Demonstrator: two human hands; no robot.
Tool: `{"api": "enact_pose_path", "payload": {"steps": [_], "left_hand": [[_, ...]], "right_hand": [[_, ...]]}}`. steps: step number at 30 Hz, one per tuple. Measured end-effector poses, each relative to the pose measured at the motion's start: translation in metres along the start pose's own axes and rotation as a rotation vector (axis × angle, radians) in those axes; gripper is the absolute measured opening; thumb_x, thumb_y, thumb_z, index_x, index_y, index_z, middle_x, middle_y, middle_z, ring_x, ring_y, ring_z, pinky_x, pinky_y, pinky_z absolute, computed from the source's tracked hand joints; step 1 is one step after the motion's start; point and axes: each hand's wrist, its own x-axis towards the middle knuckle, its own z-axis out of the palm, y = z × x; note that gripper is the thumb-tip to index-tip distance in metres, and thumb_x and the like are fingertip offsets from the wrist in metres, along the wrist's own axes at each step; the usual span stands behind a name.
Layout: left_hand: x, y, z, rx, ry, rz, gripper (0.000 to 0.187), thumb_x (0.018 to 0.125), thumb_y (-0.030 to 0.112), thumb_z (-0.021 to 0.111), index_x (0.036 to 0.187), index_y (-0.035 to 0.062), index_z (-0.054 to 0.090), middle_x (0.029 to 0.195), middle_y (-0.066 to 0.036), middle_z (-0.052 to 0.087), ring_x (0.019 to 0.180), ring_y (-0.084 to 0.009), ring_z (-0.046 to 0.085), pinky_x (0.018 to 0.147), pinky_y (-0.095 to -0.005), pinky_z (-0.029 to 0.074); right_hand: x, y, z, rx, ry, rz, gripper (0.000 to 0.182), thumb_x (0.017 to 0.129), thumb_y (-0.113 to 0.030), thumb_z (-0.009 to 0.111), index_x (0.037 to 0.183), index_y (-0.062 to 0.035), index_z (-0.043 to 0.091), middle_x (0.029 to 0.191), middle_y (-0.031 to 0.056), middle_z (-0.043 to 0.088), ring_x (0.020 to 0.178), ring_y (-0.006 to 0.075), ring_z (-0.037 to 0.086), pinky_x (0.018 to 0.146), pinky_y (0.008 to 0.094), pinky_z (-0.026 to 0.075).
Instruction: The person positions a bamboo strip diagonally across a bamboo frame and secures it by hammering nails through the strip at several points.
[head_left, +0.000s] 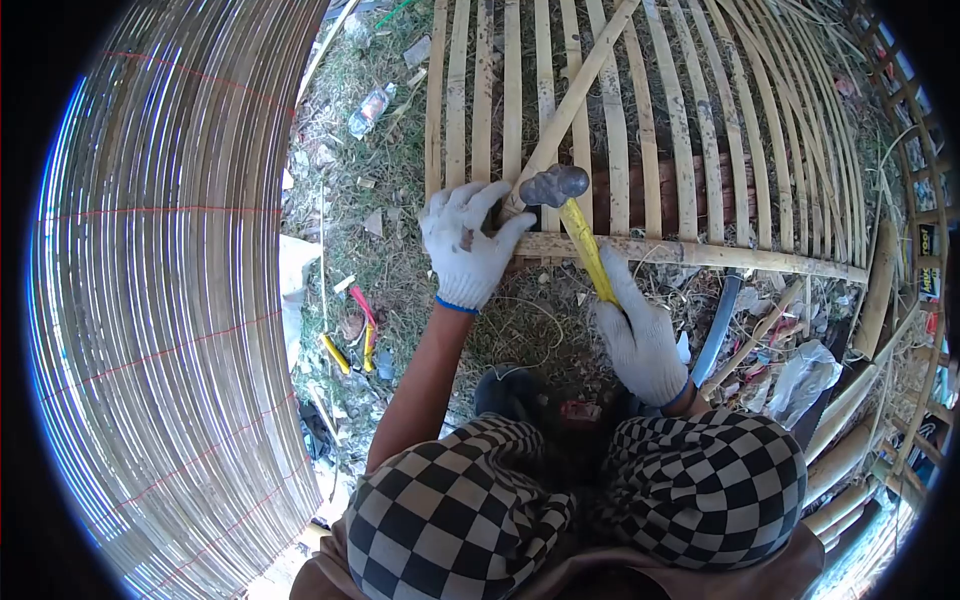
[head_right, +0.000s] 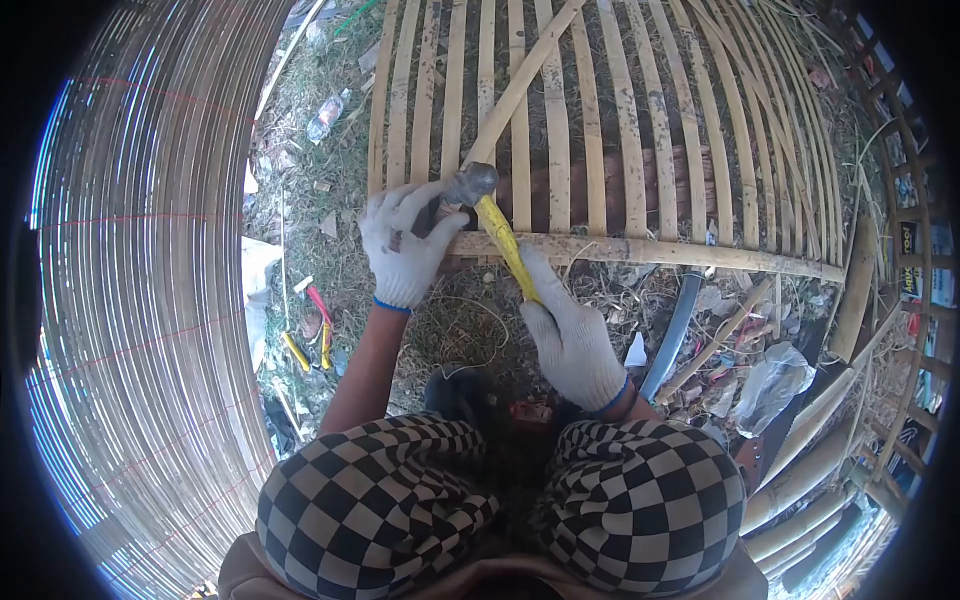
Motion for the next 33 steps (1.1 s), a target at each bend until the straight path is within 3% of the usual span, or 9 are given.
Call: {"api": "enact_pose_path", "payload": {"steps": [4,8,14,17,23,26,29,32,33], "left_hand": [[0.018,-0.016,-0.002,-0.316,-0.105,-0.160,0.025,0.090,0.029,0.083,0.105,0.0103,0.086,0.106,-0.009,0.081,0.105,-0.0315,0.072,0.100,-0.0449,0.053],[0.027,-0.019,-0.010,-0.266,-0.263,-0.104,0.020,0.091,0.027,0.081,0.102,0.0105,0.086,0.107,-0.010,0.082,0.104,-0.0312,0.073,0.100,-0.0441,0.055],[0.026,-0.020,-0.007,-0.262,-0.264,-0.019,0.019,0.088,0.029,0.085,0.096,0.0119,0.087,0.106,-0.007,0.083,0.103,-0.0296,0.073,0.099,-0.0438,0.054],[0.023,-0.023,-0.001,-0.207,-0.219,0.023,0.019,0.085,0.030,0.087,0.093,0.0131,0.087,0.104,-0.004,0.083,0.102,-0.0288,0.072,0.098,-0.0442,0.053],[0.015,-0.025,0.010,-0.133,-0.095,0.053,0.019,0.083,0.032,0.089,0.086,0.0142,0.087,0.098,-0.003,0.081,0.102,-0.0292,0.071,0.095,-0.0460,0.053],[0.013,-0.026,0.010,-0.140,-0.100,0.046,0.019,0.083,0.032,0.089,0.086,0.0139,0.087,0.099,-0.003,0.080,0.103,-0.0293,0.071,0.096,-0.0463,0.053],[0.013,-0.025,0.009,-0.114,-0.130,0.026,0.018,0.083,0.032,0.089,0.086,0.0143,0.087,0.099,-0.003,0.081,0.105,-0.0296,0.071,0.097,-0.0467,0.052],[0.013,-0.025,0.009,-0.128,-0.137,0.012,0.018,0.083,0.032,0.089,0.086,0.0142,0.087,0.100,-0.003,0.081,0.106,-0.0301,0.070,0.097,-0.0469,0.052],[0.012,-0.027,0.010,-0.123,-0.117,0.035,0.018,0.082,0.031,0.089,0.086,0.0142,0.087,0.099,-0.003,0.081,0.106,-0.0300,0.070,0.097,-0.0471,0.052]], "right_hand": [[-0.001,0.000,0.000,0.019,-0.002,0.004,0.064,0.110,-0.010,0.060,0.171,-0.0144,0.042,0.087,0.0221,0.072,0.076,0.0280,0.077,0.073,0.0370,0.059],[-0.002,0.002,0.002,-0.007,0.024,-0.011,0.064,0.110,-0.010,0.060,0.172,-0.0163,0.042,0.086,0.0212,0.072,0.076,0.0277,0.077,0.073,0.0373,0.059],[-0.003,0.000,0.000,-0.002,0.014,0.024,0.065,0.110,-0.010,0.059,0.172,-0.0166,0.041,0.084,0.0206,0.073,0.073,0.0318,0.078,0.072,0.0379,0.059],[0.000,-0.001,0.002,-0.076,0.048,-0.066,0.066,0.110,-0.010,0.060,0.172,-0.0168,0.040,0.083,0.0223,0.072,0.073,0.0361,0.077,0.072,0.0397,0.059],[0.008,-0.023,-0.006,-0.145,-0.042,0.009,0.066,0.111,-0.012,0.061,0.173,-0.0210,0.039,0.085,0.0273,0.070,0.077,0.0422,0.077,0.070,0.0445,0.058],[0.008,-0.028,-0.005,-0.168,-0.003,-0.090,0.067,0.111,-0.012,0.061,0.173,-0.0230,0.040,0.084,0.0274,0.070,0.076,0.0439,0.075,0.071,0.0447,0.058],[0.017,-0.019,0.004,-0.186,-0.014,-0.129,0.067,0.110,-0.012,0.062,0.172,-0.0230,0.040,0.083,0.0268,0.069,0.076,0.0444,0.074,0.072,0.0445,0.058],[0.018,-0.043,-0.017,-0.231,-0.088,-0.032,0.066,0.110,-0.011,0.061,0.172,-0.0226,0.041,0.082,0.0268,0.068,0.076,0.0446,0.074,0.072,0.0452,0.058],[0.014,-0.048,-0.018,-0.212,-0.047,-0.086,0.065,0.110,-0.009,0.060,0.171,-0.0218,0.042,0.082,0.0249,0.068,0.072,0.0390,0.072,0.072,0.0425,0.057]]}}
